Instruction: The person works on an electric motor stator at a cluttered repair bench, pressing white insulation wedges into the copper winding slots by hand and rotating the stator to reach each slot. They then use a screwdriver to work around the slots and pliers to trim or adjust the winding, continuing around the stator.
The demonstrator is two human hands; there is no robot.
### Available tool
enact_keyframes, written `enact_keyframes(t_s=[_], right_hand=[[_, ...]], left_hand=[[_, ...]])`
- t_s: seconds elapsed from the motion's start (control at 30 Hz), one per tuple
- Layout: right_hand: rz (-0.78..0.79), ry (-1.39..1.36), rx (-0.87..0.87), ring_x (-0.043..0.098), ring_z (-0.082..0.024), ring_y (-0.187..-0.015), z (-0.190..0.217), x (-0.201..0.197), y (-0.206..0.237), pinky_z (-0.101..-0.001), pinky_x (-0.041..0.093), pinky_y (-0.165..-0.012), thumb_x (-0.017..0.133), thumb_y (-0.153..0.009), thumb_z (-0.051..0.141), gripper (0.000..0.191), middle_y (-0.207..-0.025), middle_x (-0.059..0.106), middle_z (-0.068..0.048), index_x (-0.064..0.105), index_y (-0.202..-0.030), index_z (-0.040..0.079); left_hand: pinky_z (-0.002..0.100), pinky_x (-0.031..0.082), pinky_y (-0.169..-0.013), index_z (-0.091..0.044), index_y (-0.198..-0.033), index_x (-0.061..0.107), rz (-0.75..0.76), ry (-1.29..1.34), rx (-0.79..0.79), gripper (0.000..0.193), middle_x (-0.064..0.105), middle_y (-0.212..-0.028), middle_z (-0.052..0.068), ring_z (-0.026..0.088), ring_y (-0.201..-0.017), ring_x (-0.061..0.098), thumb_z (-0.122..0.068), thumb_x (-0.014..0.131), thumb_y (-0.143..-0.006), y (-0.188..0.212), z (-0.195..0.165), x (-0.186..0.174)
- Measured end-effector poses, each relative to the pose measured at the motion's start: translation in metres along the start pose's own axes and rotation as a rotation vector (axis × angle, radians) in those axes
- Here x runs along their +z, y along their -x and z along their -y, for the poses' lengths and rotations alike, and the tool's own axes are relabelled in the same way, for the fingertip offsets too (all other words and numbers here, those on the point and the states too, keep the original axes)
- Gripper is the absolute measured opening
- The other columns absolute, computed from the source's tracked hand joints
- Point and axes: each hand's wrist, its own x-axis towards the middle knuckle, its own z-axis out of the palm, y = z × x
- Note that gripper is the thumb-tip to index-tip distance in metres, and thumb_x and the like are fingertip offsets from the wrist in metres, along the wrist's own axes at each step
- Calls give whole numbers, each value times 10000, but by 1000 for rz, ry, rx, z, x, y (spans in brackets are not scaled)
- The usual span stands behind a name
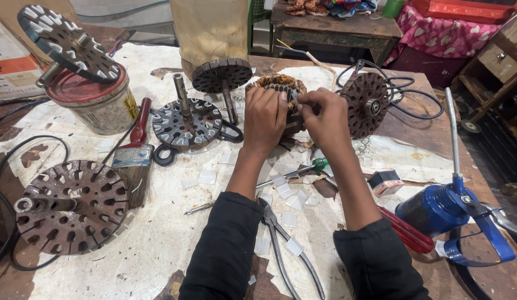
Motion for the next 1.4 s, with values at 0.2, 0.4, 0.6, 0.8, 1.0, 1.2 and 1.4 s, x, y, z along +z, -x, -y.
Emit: enact_keyframes(t_s=[0.2, 0.4, 0.6, 0.8, 1.0, 1.2, 1.4], right_hand=[[-14, 70, -19, 726, -239, -720, 4, 5, -1, -354, 571, -703, 692, -849, -22, 170, -867, 729, -132, 782, -987, 21], [-66, 143, -162, 682, -368, -764, 20, 7, 3, -451, 525, -714, 649, -850, -70, 183, -876, 662, -186, 761, -983, -11], [66, 232, -188, 668, -398, -791, 22, -3, -6, -482, 523, -757, 655, -802, -59, 193, -866, 657, -191, 762, -953, -5], [-45, 187, -150, 671, -403, -833, 19, 15, 2, -492, 518, -760, 637, -872, -57, 161, -937, 656, -210, 732, -999, -34], [101, 263, -169, 654, -442, -824, 2, 2, -11, -508, 514, -771, 642, -820, -47, 138, -902, 648, -233, 725, -930, -50], [41, 179, -157, 662, -430, -867, -7, 15, -7, -504, 518, -785, 613, -872, -35, 134, -957, 650, -240, 698, -971, -64], [114, 206, -125, 655, -443, -857, -16, 7, -16, -516, 511, -785, 647, -832, -22, 147, -919, 651, -250, 714, -959, -53]], left_hand=[[479, 434, -987, -8, -780, 605, 5, -31, -10, 325, 576, -780, 151, 341, -825, 564, -135, 501, -1060, 2, 2, 9], [475, 436, -978, -8, -781, 607, 2, -47, -3, 335, 580, -784, 148, 340, -831, 562, -144, 500, -1069, 3, 3, 12], [458, 437, -991, 0, -1085, 648, -33, -31, -31, 204, 629, -959, 141, 332, -943, 608, -141, 500, -1077, 0, 0, 13], [434, 445, -980, -65, -1252, 661, 32, -14, -83, 236, 659, -1069, 115, 302, -1019, 644, -117, 544, -1053, 0, -2, 14], [417, 432, -995, -119, -1175, 705, 56, 20, -45, 279, 694, -1103, 67, 265, -1025, 661, -56, 587, -931, 0, 2, 26], [423, 428, -1005, -99, -1179, 701, 53, 25, -52, 282, 696, -1115, 78, 284, -1052, 649, -36, 575, -935, 4, 6, 34], [429, 422, -1034, -81, -1178, 694, 49, 8, -35, 302, 699, -1130, 90, 297, -1069, 650, -30, 568, -908, 4, 8, 40]])
